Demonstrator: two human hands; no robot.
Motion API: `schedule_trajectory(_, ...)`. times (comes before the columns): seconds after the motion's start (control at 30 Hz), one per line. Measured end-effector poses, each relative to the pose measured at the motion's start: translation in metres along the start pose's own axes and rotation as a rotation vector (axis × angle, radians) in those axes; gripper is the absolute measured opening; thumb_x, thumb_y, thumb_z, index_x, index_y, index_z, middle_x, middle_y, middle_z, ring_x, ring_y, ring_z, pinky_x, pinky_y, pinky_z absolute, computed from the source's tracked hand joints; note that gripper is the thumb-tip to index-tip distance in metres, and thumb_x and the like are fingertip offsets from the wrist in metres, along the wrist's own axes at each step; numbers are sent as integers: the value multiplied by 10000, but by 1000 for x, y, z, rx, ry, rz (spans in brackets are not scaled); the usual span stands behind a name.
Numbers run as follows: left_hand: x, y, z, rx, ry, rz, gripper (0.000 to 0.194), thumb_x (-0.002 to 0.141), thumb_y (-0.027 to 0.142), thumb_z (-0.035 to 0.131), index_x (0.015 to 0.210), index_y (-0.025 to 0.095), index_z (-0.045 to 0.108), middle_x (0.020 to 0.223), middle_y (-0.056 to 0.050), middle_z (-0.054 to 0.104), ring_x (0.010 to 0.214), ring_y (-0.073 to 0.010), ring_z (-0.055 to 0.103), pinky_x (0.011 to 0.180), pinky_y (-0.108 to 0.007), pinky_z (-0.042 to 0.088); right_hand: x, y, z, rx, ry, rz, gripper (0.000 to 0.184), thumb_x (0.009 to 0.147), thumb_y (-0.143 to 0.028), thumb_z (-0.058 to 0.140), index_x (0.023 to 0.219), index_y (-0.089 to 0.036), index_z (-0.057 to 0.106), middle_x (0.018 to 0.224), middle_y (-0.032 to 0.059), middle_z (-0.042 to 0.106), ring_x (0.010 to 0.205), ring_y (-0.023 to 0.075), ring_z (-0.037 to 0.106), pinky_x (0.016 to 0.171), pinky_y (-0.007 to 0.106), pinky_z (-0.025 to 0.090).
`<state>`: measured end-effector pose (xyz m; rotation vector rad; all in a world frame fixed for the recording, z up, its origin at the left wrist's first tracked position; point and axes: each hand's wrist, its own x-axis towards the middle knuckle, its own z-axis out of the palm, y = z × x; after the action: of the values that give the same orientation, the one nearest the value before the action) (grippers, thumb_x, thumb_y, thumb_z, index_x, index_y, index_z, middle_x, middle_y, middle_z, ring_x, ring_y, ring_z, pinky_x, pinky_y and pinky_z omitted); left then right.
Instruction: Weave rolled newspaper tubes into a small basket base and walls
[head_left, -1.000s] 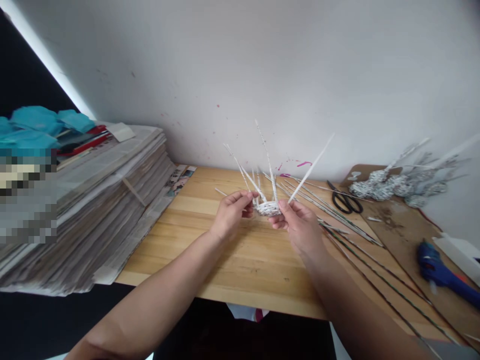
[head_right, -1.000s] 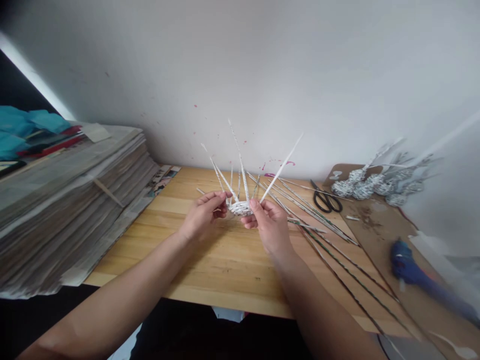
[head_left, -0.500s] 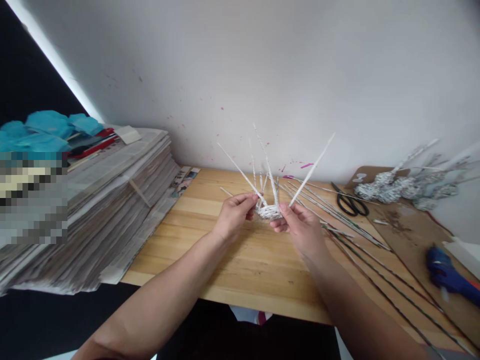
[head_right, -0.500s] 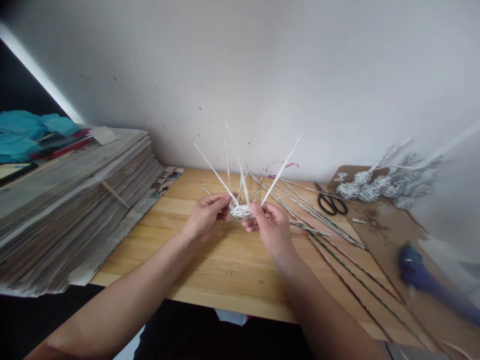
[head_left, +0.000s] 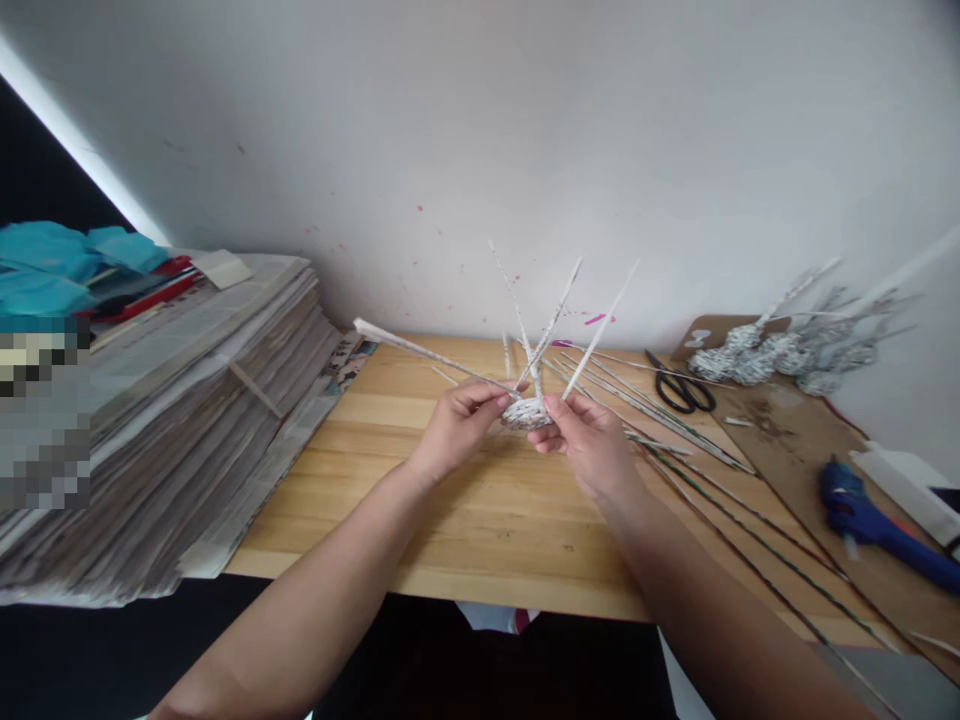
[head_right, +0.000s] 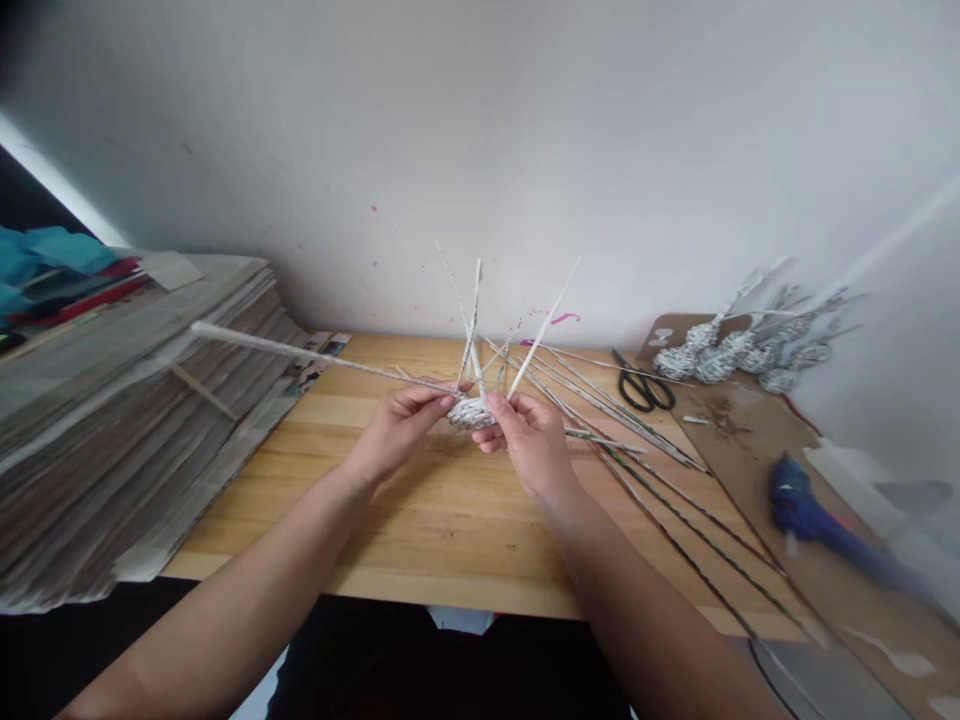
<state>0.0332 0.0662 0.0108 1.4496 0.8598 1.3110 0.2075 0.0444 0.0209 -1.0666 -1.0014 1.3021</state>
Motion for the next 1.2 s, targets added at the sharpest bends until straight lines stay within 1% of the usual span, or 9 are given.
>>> schedule_trajectory(0.1, 0, 2, -1, 79, 1, 48, 188, 847, 338, 706, 973, 234, 800, 1043, -77, 761, 1018, -216, 659, 952, -350, 489, 0, -2, 1, 16, 5, 9, 408, 663, -504, 845, 771, -156, 661, 661, 8, 706, 518, 136, 685, 447, 188, 543)
schedule_trajectory(0.2, 0, 10, -3, 155, -53, 57, 243, 848, 321, 702, 1064, 243, 781, 1045, -76, 752, 987, -202, 659, 917, -329, 497, 0, -3, 1, 18, 15, 19, 412, 657, -501, 847, 787, -152, 670, 684, 16, 722, 511, 129, 680, 445, 184, 542)
schedule_trajectory(0.37, 0, 13, -3, 55, -108, -52, 216, 840, 335, 706, 1008, 232, 792, 1082, -61, 758, 1065, -201, 663, 989, -318, 471, 1, -1, 0, 16, 28, 26, 404, 663, -505, 844, 762, -157, 662, 666, 12, 716, 515, 125, 678, 446, 181, 543)
schedule_trajectory(0.5, 0, 4, 0, 51, -26, -89, 192, 825, 340, 720, 957, 228, 802, 1025, -54, 768, 966, -195, 674, 928, -310, 483, 1, 0, 0, 14, 25, 36, 411, 667, -514, 840, 802, -163, 675, 687, 20, 727, 528, 130, 684, 453, 189, 550)
schedule_trajectory(0.67, -4, 4, 3, 306, 75, 50, 169, 862, 307, 674, 957, 277, 810, 851, -45, 736, 828, -189, 638, 819, -291, 469, 1, 0, 1, 21, 49, 43, 437, 624, -526, 859, 756, -163, 656, 676, 16, 723, 513, 123, 674, 449, 189, 545)
schedule_trajectory(0.77, -5, 10, 3, 385, 68, 77, 219, 868, 288, 659, 1041, 293, 793, 799, -39, 701, 764, -178, 605, 760, -277, 447, 1, 0, 2, 5, 56, 36, 436, 633, -533, 848, 739, -161, 647, 667, 21, 721, 509, 126, 670, 456, 200, 550)
schedule_trajectory(1.0, -2, 15, -4, 246, -74, -39, 210, 874, 313, 616, 828, 223, 799, 833, -47, 706, 873, -202, 600, 816, -291, 459, 0, -1, 2, -22, 45, 28, 418, 639, -517, 849, 754, -163, 658, 691, 26, 729, 522, 137, 681, 456, 205, 549)
schedule_trajectory(1.07, -1, 14, -5, 238, -77, -34, 209, 872, 306, 612, 817, 227, 797, 845, -48, 708, 893, -205, 597, 824, -299, 469, 0, -1, 2, -30, 36, 22, 405, 653, -513, 843, 763, -164, 670, 695, 26, 729, 531, 139, 685, 458, 205, 551)
schedule_trajectory(1.2, -1, 14, -3, 214, -17, 31, 165, 829, 247, 673, 927, 251, 806, 973, -60, 723, 971, -205, 617, 883, -315, 470, -1, -1, 2, -40, 31, 18, 385, 673, -503, 833, 764, -165, 672, 703, 25, 729, 532, 135, 684, 464, 206, 551)
